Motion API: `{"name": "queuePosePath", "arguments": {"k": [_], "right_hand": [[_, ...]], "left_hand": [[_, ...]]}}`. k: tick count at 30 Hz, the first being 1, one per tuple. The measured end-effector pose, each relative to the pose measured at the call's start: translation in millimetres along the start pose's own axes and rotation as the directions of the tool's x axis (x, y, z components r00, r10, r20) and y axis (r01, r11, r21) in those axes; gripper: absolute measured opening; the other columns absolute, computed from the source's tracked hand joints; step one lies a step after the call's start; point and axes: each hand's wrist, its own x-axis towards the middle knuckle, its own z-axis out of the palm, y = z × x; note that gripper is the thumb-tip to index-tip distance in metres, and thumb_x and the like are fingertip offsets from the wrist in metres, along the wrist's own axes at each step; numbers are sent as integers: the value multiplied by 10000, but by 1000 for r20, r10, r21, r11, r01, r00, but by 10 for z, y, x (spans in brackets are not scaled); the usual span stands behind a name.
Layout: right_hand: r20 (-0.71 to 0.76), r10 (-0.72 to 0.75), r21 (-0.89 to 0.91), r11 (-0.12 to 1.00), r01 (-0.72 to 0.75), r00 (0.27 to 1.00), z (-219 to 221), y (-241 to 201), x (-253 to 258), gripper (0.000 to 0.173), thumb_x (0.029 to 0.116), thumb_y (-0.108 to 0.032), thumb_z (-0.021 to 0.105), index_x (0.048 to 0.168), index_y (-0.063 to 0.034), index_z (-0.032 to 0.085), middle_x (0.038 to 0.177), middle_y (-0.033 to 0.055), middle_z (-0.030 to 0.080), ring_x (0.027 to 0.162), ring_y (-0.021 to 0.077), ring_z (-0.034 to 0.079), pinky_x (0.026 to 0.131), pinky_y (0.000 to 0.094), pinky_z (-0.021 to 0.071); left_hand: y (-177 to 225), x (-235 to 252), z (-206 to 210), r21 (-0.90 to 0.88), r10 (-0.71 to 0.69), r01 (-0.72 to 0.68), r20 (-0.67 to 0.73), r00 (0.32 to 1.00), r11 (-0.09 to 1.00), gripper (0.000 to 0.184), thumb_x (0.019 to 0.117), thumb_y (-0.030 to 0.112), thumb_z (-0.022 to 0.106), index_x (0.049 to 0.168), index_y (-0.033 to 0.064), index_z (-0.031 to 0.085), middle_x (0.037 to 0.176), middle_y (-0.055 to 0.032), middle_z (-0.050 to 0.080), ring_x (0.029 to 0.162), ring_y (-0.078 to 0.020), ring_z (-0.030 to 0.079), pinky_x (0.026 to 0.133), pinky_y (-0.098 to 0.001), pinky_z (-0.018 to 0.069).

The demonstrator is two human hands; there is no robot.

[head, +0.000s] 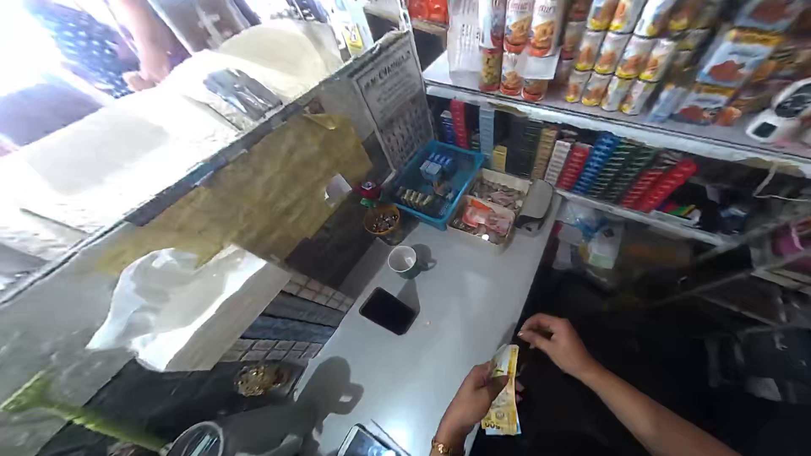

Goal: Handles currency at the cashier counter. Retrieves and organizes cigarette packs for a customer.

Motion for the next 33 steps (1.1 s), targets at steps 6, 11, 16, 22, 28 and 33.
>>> {"name": "queuePosePath", "arguments": {"k": [6, 11, 16, 22, 28, 33], "right_hand": [[-122, 684, 307, 715, -629, 719, -859, 1485, 1510, 328, 1092, -236, 508, 1290, 10, 595, 1054, 138, 650, 856, 178, 623, 757, 355, 531], [30, 832, 349, 511, -785, 555, -1434, 2545, 2590, 507, 1107, -355, 451, 1482, -14, 455, 1419, 230, 550, 1221, 338, 591, 991, 498, 501], [130, 840, 649, 329, -686, 527, -1341, 2932, 3051, 567, 1120, -466, 262, 1511, -92, 430, 1460, 167, 519, 1280, 290, 531, 1018, 501, 470], [184, 833, 680, 275, -680, 521, -1392, 3168, 3059, 591, 1110, -500, 267, 1476, -85, 476, 1358, 154, 586, 1188, 262, 579, 962, 460, 502], [110, 880, 704, 259, -662, 461, -2067, 3540, 2248, 749, 1058, -655, 243, 1574, -126, 365, 1493, 165, 527, 1305, 287, 567, 1035, 492, 504], [96, 912, 693, 227, -684, 400, -2651, 3618, 1591, 751, 1061, -656, 193, 1537, -119, 413, 1407, 155, 594, 1233, 277, 614, 994, 481, 537]], "left_hand": [[206, 1009, 31, -506, -138, -116, -437, 889, 855, 346, 1026, 57, 421, 1324, -23, 577, 961, -159, 721, 887, -262, 722, 834, -435, 610], [760, 2282, 98, -652, -329, -312, -668, 668, 691, 280, 1067, 69, 395, 1256, -32, 575, 867, -142, 705, 808, -263, 728, 803, -444, 620], [1046, 3061, 377, -585, -353, -160, -661, 662, 795, 275, 1059, 62, 431, 1248, -54, 594, 896, -167, 717, 834, -275, 731, 820, -450, 620], [899, 3339, 590, -592, -455, -42, -661, 597, 805, 276, 1061, 58, 429, 1258, -59, 584, 902, -174, 713, 817, -268, 727, 795, -439, 623], [489, 3258, 818, -639, -550, 78, -587, 594, 766, 273, 1068, 65, 419, 1241, -60, 590, 895, -166, 712, 802, -250, 725, 784, -421, 626], [77, 3100, 1003, -704, -641, 164, -490, 590, 691, 300, 1092, 108, 382, 1239, -58, 584, 926, -187, 723, 829, -272, 736, 786, -431, 629]]}}
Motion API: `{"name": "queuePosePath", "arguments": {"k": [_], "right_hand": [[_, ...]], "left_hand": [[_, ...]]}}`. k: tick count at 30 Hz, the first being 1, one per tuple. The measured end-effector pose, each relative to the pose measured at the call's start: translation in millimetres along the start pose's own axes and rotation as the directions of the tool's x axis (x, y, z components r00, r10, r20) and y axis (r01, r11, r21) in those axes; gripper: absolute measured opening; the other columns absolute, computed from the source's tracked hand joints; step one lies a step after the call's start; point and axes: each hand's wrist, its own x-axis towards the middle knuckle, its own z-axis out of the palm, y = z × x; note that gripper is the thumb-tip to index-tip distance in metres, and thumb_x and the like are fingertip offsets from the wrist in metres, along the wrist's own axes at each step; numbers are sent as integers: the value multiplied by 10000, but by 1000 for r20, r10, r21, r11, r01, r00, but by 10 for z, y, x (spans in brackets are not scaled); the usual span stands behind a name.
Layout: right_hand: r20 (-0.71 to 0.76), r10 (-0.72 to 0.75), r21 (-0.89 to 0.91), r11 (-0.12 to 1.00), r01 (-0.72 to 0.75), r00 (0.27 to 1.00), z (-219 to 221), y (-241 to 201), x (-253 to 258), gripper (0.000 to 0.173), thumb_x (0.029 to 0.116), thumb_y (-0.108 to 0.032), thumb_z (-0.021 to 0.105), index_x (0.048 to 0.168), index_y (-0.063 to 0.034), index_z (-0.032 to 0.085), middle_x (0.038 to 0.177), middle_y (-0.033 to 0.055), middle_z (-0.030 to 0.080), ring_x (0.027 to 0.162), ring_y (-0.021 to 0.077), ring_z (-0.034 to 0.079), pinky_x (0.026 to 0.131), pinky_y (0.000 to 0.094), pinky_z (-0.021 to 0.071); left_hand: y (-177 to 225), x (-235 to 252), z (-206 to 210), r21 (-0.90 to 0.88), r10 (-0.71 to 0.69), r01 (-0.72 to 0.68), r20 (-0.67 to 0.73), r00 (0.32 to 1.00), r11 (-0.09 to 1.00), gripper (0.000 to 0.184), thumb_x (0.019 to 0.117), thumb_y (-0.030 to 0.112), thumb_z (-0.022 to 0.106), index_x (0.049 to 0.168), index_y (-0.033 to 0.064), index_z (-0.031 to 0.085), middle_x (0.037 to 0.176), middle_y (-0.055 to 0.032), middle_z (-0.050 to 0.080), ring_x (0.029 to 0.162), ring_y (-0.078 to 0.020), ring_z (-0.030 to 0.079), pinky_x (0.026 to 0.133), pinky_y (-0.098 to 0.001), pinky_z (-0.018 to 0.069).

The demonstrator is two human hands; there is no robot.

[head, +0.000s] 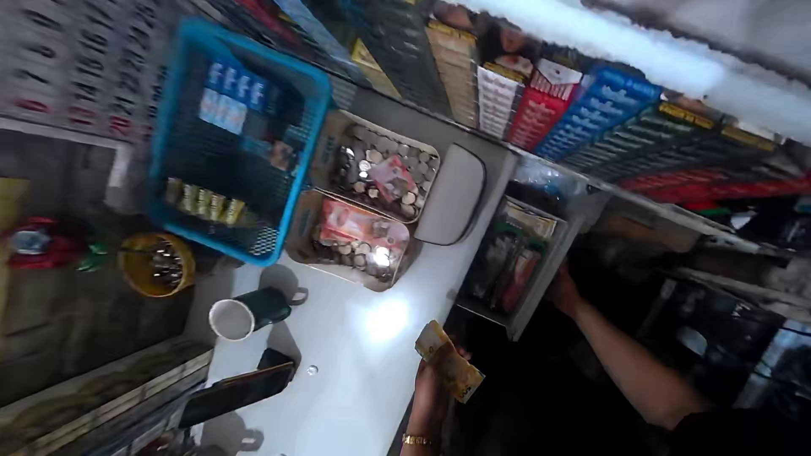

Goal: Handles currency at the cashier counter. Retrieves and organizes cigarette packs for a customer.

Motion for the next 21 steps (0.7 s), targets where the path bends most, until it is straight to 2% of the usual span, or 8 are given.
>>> {"name": "queuePosePath", "arguments": {"k": [4, 6, 8, 11, 13, 15, 18, 21], "right_hand": [[-131, -45, -133, 991, 27, 990, -32, 4, 14, 723, 1079, -613, 251, 1525, -73, 430, 1426, 205, 570, 1265, 320, 597, 1025, 498, 525], [-308, -260, -368, 920, 137, 915, 86, -50, -98, 634, 1097, -519, 354, 1430, -7, 522, 1354, 252, 598, 1228, 361, 605, 1023, 537, 509], [-226, -557, -651, 697, 301, 799, 181, -173, -253, 508, 1078, -381, 489, 1380, 26, 527, 1331, 256, 592, 1226, 375, 596, 1056, 529, 490], [213, -752, -802, 229, 551, 623, 404, -301, -275, 317, 1013, -247, 620, 1190, 11, 672, 1220, 220, 657, 1170, 368, 628, 1050, 545, 492], [474, -699, -789, -68, 611, 535, 575, -340, -163, 185, 979, -207, 667, 1082, -77, 748, 1133, 157, 717, 1120, 358, 663, 1007, 596, 495], [640, -492, -754, -255, 605, 590, 728, -406, -75, 178, 996, -190, 647, 1119, -123, 757, 1200, 138, 711, 1204, 372, 625, 1057, 623, 444], [740, -209, -653, -450, 609, 639, 913, -439, 31, 238, 979, -80, 632, 1176, -138, 751, 1314, 133, 669, 1301, 389, 557, 1085, 645, 403], [820, -53, -489, -582, 650, 570, 1088, -364, 78, 315, 925, 50, 623, 1163, -120, 741, 1282, 159, 671, 1278, 401, 568, 1084, 627, 419]], "left_hand": [[-309, 126, -134, 45, -74, 72, 46, 996, 996, 322, 1095, 123, 394, 1271, -74, 579, 978, -216, 731, 877, -291, 740, 816, -432, 622], [-406, 156, -189, 58, -89, 87, 41, 995, 995, 316, 1089, 121, 407, 1277, -70, 576, 972, -209, 729, 869, -278, 737, 801, -418, 623], [-471, 144, -247, 42, -87, 86, 26, 996, 995, 309, 1089, 121, 408, 1276, -66, 569, 950, -198, 727, 851, -270, 735, 788, -413, 623], [-540, 113, -353, -6, -88, 88, 15, 996, 996, 305, 1084, 114, 415, 1277, -67, 568, 941, -199, 725, 841, -269, 735, 787, -418, 625], [-587, 90, -429, -30, -89, 89, 8, 996, 996, 305, 1087, 114, 410, 1273, -67, 570, 936, -198, 724, 838, -267, 735, 786, -419, 626], [-630, 77, -508, -50, -90, 90, -4, 996, 995, 307, 1093, 121, 397, 1270, -59, 571, 930, -193, 726, 830, -263, 737, 785, -415, 625], [-706, 68, -622, -82, -86, 84, -22, 996, 993, 307, 1090, 113, 392, 1266, -65, 571, 928, -200, 722, 823, -272, 733, 782, -422, 622], [-772, 69, -712, -107, -81, 77, -33, 996, 991, 306, 1088, 101, 382, 1263, -73, 561, 913, -199, 723, 809, -266, 733, 768, -417, 624]]}}
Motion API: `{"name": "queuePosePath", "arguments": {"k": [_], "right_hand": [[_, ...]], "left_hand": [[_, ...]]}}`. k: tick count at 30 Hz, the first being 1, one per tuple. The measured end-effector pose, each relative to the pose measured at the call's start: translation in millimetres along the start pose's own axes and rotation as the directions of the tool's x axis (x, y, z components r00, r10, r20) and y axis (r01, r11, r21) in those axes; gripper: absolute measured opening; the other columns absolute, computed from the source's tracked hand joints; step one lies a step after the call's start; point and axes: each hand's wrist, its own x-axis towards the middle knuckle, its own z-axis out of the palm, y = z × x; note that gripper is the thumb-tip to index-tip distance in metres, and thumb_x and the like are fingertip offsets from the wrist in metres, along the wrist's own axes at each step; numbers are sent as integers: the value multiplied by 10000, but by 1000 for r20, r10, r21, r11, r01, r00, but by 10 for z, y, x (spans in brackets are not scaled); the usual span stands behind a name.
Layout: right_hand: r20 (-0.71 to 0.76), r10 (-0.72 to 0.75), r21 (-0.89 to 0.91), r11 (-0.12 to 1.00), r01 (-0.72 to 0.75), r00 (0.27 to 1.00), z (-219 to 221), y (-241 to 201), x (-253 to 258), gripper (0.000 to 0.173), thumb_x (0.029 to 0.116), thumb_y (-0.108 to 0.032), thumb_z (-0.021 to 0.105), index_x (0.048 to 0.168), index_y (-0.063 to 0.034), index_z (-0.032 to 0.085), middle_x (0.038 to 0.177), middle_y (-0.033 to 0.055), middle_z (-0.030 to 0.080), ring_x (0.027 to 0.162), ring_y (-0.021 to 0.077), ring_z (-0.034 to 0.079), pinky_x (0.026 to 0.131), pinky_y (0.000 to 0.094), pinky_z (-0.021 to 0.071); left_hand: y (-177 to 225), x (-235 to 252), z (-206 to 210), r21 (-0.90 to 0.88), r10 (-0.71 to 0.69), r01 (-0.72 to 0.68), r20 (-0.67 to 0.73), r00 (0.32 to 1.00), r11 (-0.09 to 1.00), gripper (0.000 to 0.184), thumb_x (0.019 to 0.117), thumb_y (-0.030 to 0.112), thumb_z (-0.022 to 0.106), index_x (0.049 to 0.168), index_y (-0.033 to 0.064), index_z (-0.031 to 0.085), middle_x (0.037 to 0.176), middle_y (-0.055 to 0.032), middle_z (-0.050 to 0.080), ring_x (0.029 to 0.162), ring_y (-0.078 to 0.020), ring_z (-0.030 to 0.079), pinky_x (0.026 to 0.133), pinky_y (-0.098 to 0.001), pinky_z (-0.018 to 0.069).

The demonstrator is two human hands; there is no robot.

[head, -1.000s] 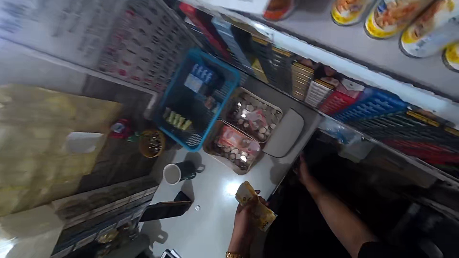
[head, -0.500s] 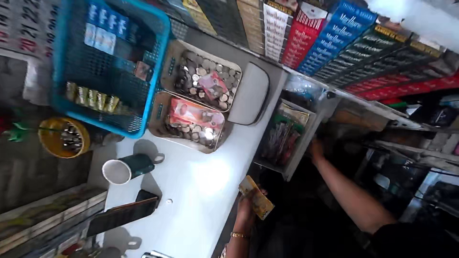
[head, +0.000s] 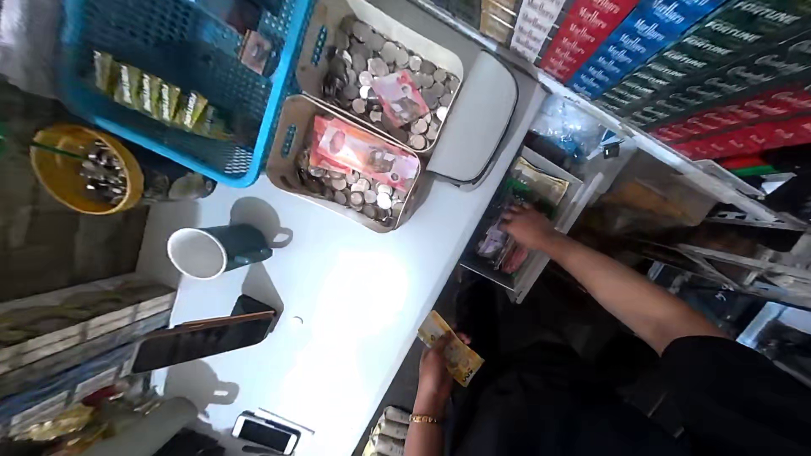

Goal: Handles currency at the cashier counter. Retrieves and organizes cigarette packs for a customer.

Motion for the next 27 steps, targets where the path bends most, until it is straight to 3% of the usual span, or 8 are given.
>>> {"name": "queuePosePath", "arguments": {"k": [7, 10, 14, 17, 21, 23, 25, 27], "right_hand": [[90, -93, -214, 971, 111, 992, 109, -68, 169, 290, 942, 69, 591, 1181, -52, 702, 1288, 212, 625, 1266, 428, 556, 1054, 610, 450], [130, -108, -244, 960, 138, 986, 110, -76, 116, 281, 961, 52, 572, 1183, -58, 705, 1275, 179, 646, 1266, 396, 563, 1066, 588, 438], [85, -170, -254, 949, 186, 982, 268, -92, 91, 318, 963, 45, 588, 1233, -95, 682, 1155, 172, 700, 1155, 384, 638, 1037, 585, 452], [87, -141, -257, 953, 159, 986, 301, -148, 107, 377, 980, 10, 587, 1320, -132, 667, 1209, 170, 690, 1180, 385, 627, 1050, 585, 441], [132, -43, -294, 952, 81, 990, 361, -222, 151, 233, 955, 17, 597, 1135, -55, 725, 1299, 189, 626, 1232, 402, 569, 1042, 602, 435], [89, -75, -293, 951, 98, 993, 359, -233, 101, 190, 948, -12, 629, 1084, -69, 749, 1302, 167, 623, 1238, 389, 561, 1060, 609, 430], [-69, -51, -161, 986, 39, 996, 184, -313, -48, 161, 966, -33, 626, 1090, -49, 727, 1230, 159, 669, 1206, 378, 603, 1081, 617, 424], [-265, 143, 59, 990, -132, 954, -85, -504, -243, 174, 1019, -146, 607, 1102, -36, 713, 1091, 168, 728, 1077, 362, 690, 1025, 584, 489]], "left_hand": [[-12, -16, -105, -73, -21, 19, -33, 999, 997, 314, 1089, 107, 393, 1273, -74, 571, 916, -209, 719, 821, -279, 732, 785, -429, 624], [-2, -15, -107, -86, -25, 22, -31, 999, 996, 309, 1088, 107, 398, 1274, -70, 568, 920, -206, 719, 825, -280, 734, 790, -433, 625], [46, -4, -50, -102, -21, 19, -11, 1000, 995, 308, 1089, 111, 402, 1272, -70, 572, 917, -198, 719, 833, -276, 733, 805, -433, 623], [95, 9, 7, -99, -17, 19, 22, 1000, 995, 310, 1095, 118, 388, 1268, -65, 568, 911, -193, 714, 825, -268, 730, 790, -419, 624], [126, 24, 42, -86, -7, 11, 52, 999, 996, 308, 1091, 113, 393, 1262, -65, 578, 920, -196, 715, 837, -270, 730, 803, -423, 621], [159, 22, 78, -90, -5, 11, 64, 998, 996, 313, 1096, 116, 385, 1266, -68, 573, 935, -205, 717, 848, -274, 732, 814, -429, 621], [235, 17, 166, -104, -7, 15, 78, 997, 994, 337, 1109, 142, 359, 1290, -57, 561, 955, -200, 717, 864, -275, 731, 817, -427, 618], [326, 31, 344, -129, -14, 26, 97, 995, 991, 360, 1120, 181, 325, 1336, -19, 530, 986, -174, 711, 894, -270, 727, 834, -436, 614]]}}
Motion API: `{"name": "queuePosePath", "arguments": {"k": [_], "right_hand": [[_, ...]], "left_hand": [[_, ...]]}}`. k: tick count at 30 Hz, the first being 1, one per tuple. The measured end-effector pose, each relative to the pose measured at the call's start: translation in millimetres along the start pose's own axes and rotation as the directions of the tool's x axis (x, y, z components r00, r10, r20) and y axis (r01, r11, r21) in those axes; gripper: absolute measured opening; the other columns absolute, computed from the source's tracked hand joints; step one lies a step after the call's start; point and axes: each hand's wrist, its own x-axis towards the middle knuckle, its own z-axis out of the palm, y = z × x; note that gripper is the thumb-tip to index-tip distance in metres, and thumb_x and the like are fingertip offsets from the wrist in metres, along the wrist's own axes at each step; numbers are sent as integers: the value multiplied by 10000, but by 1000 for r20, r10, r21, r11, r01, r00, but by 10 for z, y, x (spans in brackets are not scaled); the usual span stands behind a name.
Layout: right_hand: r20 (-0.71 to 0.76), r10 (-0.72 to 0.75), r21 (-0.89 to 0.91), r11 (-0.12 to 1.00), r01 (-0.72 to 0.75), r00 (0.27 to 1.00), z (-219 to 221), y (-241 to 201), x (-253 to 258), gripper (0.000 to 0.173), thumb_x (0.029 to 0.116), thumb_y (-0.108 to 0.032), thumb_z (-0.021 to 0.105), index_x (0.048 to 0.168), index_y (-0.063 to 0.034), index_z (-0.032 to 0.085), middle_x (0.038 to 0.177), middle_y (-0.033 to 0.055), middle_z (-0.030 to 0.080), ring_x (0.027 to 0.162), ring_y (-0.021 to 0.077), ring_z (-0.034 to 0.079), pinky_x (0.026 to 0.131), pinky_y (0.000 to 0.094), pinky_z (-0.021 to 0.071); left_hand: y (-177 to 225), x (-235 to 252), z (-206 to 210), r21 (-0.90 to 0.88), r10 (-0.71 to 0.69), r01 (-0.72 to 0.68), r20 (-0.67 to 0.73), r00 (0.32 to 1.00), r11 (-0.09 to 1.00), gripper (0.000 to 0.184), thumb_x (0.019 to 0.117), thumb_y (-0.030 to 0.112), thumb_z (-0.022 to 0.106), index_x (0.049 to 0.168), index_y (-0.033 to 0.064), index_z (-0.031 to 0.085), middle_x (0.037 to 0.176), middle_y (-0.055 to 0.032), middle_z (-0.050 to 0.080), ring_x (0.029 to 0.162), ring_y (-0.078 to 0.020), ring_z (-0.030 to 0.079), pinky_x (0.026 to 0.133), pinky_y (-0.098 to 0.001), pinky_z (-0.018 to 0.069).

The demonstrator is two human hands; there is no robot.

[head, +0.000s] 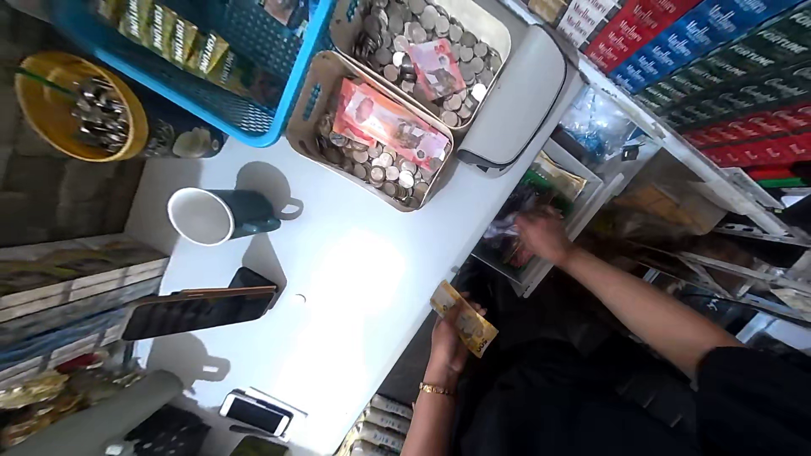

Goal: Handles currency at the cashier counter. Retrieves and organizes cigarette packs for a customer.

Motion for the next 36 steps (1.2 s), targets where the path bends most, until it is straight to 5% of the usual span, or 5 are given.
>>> {"name": "queuePosePath", "arguments": {"k": [4, 9, 18, 23, 36], "right_hand": [[0, 285, 172, 944, -281, 959, -543, -657, -404, 303, 1041, -271, 577, 1237, -83, 709, 1092, 180, 735, 979, 398, 717, 838, 631, 564], [282, 85, 353, 917, -186, 956, -944, -1360, -796, 349, 1021, -222, 443, 1175, -28, 690, 1079, 125, 737, 1071, 262, 688, 1081, 518, 412], [-6, 433, 968, 229, -103, 902, -1069, -1207, -523, 257, 882, -99, 775, 1114, -55, 674, 968, 62, 694, 861, 157, 679, 782, 340, 602], [83, 493, 996, -4, -93, 866, -1254, -1197, -340, 178, 1036, -117, 581, 1195, -61, 639, 970, 23, 702, 786, 79, 670, 715, 281, 600], [196, 258, 967, 109, -230, 946, -1389, -1406, -206, 205, 942, -120, 725, 1124, -26, 708, 924, 77, 730, 782, 135, 696, 734, 323, 614]], "left_hand": [[-47, 99, 485, 125, 45, -59, 110, 993, 990, 421, 1129, 231, 312, 1476, 29, 439, 1183, -165, 684, 1030, -254, 698, 895, -424, 584], [-57, 96, 906, 135, 225, -261, 237, 945, 956, 421, 1083, 306, 471, 1374, 3, 487, 1074, -118, 699, 962, -163, 691, 869, -347, 582], [451, -286, 895, 172, 369, -408, 220, 903, 896, 341, 881, -3, 748, 1193, -34, 616, 965, -140, 734, 852, -217, 731, 795, -392, 632], [606, -377, 872, 67, 412, -432, 202, 889, 899, 221, 1029, 67, 572, 1235, -12, 561, 921, -118, 725, 803, -193, 720, 765, -366, 624], [767, -444, 910, 109, 470, -492, 175, 865, 864, 172, 907, -58, 660, 1069, -4, 636, 825, -77, 719, 722, -154, 708, 700, -334, 623]]}}
